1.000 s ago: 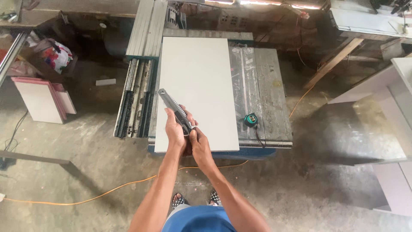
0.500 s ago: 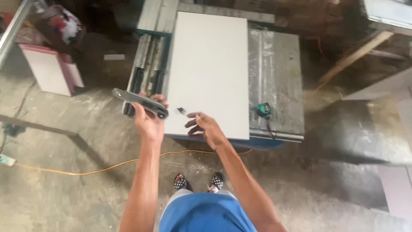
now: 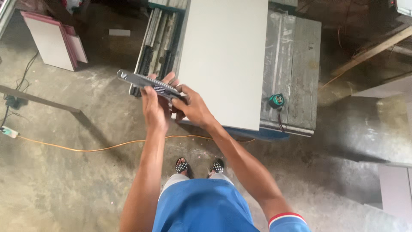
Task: The person handles a metallic upholstery trim component on a white panel, using their hands to align it and a blade to clear a channel on the panel edge.
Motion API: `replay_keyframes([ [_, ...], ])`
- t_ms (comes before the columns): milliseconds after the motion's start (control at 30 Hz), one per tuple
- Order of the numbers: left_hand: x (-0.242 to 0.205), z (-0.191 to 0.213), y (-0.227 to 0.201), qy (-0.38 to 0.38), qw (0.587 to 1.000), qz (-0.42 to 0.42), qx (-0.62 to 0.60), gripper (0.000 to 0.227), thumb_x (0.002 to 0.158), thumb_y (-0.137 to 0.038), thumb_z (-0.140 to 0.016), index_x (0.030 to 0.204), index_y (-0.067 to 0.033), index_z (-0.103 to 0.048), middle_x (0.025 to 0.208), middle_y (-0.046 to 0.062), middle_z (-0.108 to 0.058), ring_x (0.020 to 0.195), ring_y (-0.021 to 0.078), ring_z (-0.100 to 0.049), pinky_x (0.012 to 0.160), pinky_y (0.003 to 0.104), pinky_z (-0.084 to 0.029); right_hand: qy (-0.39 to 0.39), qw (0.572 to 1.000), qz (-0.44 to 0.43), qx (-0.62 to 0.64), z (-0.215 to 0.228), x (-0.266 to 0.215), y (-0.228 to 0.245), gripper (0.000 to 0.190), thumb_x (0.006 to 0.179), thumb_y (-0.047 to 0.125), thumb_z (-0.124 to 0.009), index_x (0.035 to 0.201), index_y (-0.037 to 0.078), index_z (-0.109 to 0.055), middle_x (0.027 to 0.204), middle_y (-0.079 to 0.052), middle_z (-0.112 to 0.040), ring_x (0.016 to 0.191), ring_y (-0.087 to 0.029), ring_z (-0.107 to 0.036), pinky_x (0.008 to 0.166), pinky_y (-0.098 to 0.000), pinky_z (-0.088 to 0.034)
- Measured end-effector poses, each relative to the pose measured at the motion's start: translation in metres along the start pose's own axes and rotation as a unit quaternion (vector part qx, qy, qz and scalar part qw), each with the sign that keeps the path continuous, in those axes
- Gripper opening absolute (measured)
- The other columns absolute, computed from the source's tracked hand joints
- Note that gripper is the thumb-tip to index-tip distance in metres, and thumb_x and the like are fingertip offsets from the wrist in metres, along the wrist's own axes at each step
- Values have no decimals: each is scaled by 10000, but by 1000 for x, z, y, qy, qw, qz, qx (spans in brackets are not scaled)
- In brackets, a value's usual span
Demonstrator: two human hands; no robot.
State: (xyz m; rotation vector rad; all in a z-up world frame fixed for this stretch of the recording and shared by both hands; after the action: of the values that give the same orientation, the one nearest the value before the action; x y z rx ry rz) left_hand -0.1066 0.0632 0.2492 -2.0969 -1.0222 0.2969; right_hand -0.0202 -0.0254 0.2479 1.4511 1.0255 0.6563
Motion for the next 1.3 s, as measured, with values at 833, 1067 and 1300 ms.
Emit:
replay_keyframes([
  [833, 13, 3, 49, -13, 985, 166, 42, 472, 1083, -531, -385, 1379, -181, -496, 1290, 225, -713, 1090, 325, -733, 744, 507, -618, 12, 998, -29, 56, 21, -23, 17, 552, 882, 262, -801, 1330, 26, -581, 939, -212, -724, 768, -313, -768, 704, -462, -664],
  [1067, 14, -9, 57, -18, 980, 189, 54, 426, 1077, -518, -429, 1321, -187, -538, 1224, 189, -749, 966, 254, -766, 766, 458, -630, -3, 977, -70, 199, 39, -31, -5, 605, 988, 570, -566, 1230, 16, -590, 950, -223, -729, 798, -361, -771, 752, -532, -653],
  [1300, 2, -39, 57, -43, 989, 135, 39, 416, 1080, -448, -484, 1251, -88, -605, 1019, 191, -772, 828, 243, -759, 763, 385, -632, 5, 999, -30, 41, 52, -30, -10, 489, 1041, 255, -637, 1369, -91, -530, 1046, -317, -714, 749, -369, -765, 664, -486, -666],
])
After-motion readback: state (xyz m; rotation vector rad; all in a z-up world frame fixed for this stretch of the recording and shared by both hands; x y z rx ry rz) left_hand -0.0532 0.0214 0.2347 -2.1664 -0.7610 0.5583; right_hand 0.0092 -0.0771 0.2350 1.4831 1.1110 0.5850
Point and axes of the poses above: each hand's wrist, its own x-axis towards the middle knuckle, its own z-axis out of the back of the hand, y = z × x, the point moved 4 cm from there along x, towards the middle knuckle
